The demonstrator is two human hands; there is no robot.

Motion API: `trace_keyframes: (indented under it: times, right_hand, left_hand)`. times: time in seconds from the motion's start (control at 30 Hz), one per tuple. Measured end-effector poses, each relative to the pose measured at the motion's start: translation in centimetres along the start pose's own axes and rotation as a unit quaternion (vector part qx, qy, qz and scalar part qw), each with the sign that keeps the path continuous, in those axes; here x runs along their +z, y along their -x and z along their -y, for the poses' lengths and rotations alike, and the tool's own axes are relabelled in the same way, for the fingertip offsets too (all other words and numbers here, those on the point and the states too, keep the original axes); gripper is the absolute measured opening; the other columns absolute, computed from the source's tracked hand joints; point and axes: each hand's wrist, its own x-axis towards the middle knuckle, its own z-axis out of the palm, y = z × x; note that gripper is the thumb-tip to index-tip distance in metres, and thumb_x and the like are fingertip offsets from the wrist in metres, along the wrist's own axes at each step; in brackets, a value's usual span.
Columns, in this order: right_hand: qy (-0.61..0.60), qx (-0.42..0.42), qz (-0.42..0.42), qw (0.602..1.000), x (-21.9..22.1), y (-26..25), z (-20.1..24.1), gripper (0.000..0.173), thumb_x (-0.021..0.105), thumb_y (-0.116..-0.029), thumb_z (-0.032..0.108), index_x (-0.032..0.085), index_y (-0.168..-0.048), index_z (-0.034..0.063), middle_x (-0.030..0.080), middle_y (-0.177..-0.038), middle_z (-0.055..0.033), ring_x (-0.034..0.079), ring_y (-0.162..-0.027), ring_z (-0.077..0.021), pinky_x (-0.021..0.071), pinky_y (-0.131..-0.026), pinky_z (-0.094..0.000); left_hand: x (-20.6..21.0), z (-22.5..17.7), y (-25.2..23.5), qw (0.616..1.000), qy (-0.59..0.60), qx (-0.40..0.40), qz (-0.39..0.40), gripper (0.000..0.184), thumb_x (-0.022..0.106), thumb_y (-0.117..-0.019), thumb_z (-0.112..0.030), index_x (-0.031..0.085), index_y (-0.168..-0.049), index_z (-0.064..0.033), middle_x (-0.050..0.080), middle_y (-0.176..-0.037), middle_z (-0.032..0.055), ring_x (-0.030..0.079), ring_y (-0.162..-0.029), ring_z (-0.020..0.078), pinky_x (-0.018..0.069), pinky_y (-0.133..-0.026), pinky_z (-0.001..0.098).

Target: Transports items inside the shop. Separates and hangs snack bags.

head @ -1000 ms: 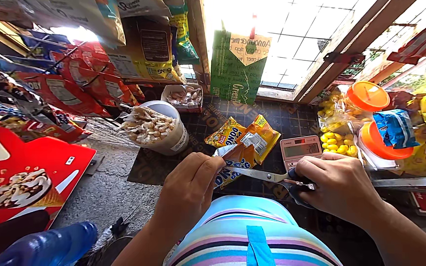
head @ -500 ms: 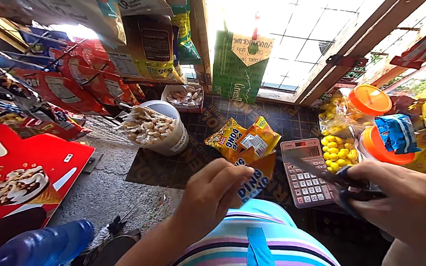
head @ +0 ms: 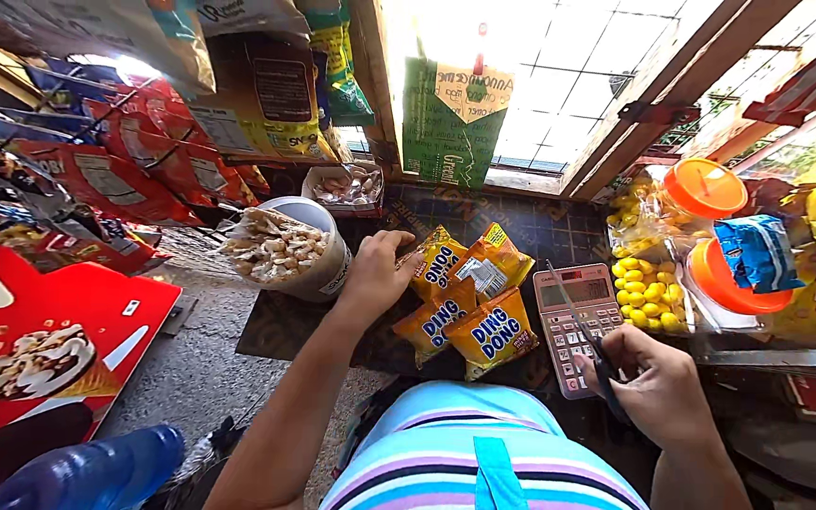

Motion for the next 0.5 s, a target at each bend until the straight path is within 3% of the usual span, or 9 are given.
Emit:
trace_keyframes:
  times: [0.1, 0.2, 0.3, 0.37, 0.43, 0.5]
  right_hand:
    - [-0.026, 0.018, 0.013, 0.999, 1.1, 0.1, 0.1, 0.032, 0.074, -0.0828, 0.04, 0.064, -0.08, 0.0087, 0.059, -0.065, 0.0048, 0.051, -0.056, 0.0065, 0.0426, -0.051, -0.0096]
    - [-0.071, 0.041, 0.018, 0.996, 1.9, 0.0, 0.0, 0.031, 0.076, -0.0829, 0.039, 0.063, -0.081, 0.01, 0.058, -0.065, 0.007, 0.05, -0.055, 0.0077, 0.0414, -0.05, -0.0084]
    - [-0.137, 0.081, 0.012, 0.987, 2.3, -0.1, 0.3, 0.028, 0.078, -0.0824, 0.035, 0.063, -0.083, 0.0119, 0.058, -0.066, 0.0102, 0.051, -0.056, 0.0086, 0.0425, -0.05, -0.0077]
    - [-0.201, 0.105, 0.01, 0.974, 2.7, -0.3, 0.7, 0.027, 0.078, -0.0838, 0.035, 0.063, -0.089, 0.0137, 0.062, -0.071, 0.0115, 0.056, -0.059, 0.0067, 0.047, -0.052, -0.0101]
    - [-0.272, 0.102, 0.014, 0.957, 3.4, -0.8, 1.2, 0.03, 0.077, -0.0863, 0.036, 0.062, -0.098, 0.0128, 0.068, -0.08, 0.0096, 0.063, -0.065, 0.0021, 0.0531, -0.056, -0.0146]
    - [-0.326, 0.079, 0.031, 0.942, 4.3, -1.9, 2.0, 0.033, 0.074, -0.0904, 0.033, 0.058, -0.107, 0.0099, 0.074, -0.096, 0.0057, 0.068, -0.077, -0.001, 0.0551, -0.062, -0.0169]
  left_hand:
    - [1.6, 1.1, -2.0, 0.99, -0.017, -0.085, 0.108, 0.066, 0.078, -0.0895, -0.043, 0.06, -0.137, -0.0014, 0.062, -0.131, 0.0228, 0.056, -0.124, 0.0426, 0.043, -0.103, 0.0643]
    - [2.5, 1.0, -3.3, 0.98, -0.041, -0.106, 0.162, 0.07, 0.087, -0.0806, -0.043, 0.063, -0.133, -0.003, 0.062, -0.126, 0.0208, 0.057, -0.12, 0.0397, 0.0431, -0.1, 0.0635]
    - [2.1, 0.9, -3.0, 0.994, 0.027, -0.063, 0.081, 0.05, 0.087, -0.0819, -0.029, 0.068, -0.116, 0.002, 0.065, -0.112, 0.0207, 0.065, -0.101, 0.0364, 0.0527, -0.088, 0.0593]
    - [1.5, 0.2, -2.1, 0.993, 0.108, -0.032, -0.021, 0.049, 0.086, -0.0816, -0.017, 0.064, -0.12, 0.0028, 0.067, -0.111, 0.0209, 0.068, -0.098, 0.0336, 0.0559, -0.086, 0.057]
    - [1.1, -1.2, -0.9, 0.967, 0.236, -0.02, -0.088, 0.052, 0.081, -0.0844, -0.01, 0.055, -0.128, -0.0034, 0.069, -0.111, 0.011, 0.071, -0.097, 0.0171, 0.0606, -0.085, 0.0397]
    - [1.1, -3.3, 0.4, 0.918, 0.382, -0.027, -0.105, 0.058, 0.075, -0.0874, -0.008, 0.046, -0.138, -0.0055, 0.067, -0.112, 0.0025, 0.069, -0.097, 0.0083, 0.0604, -0.085, 0.0295]
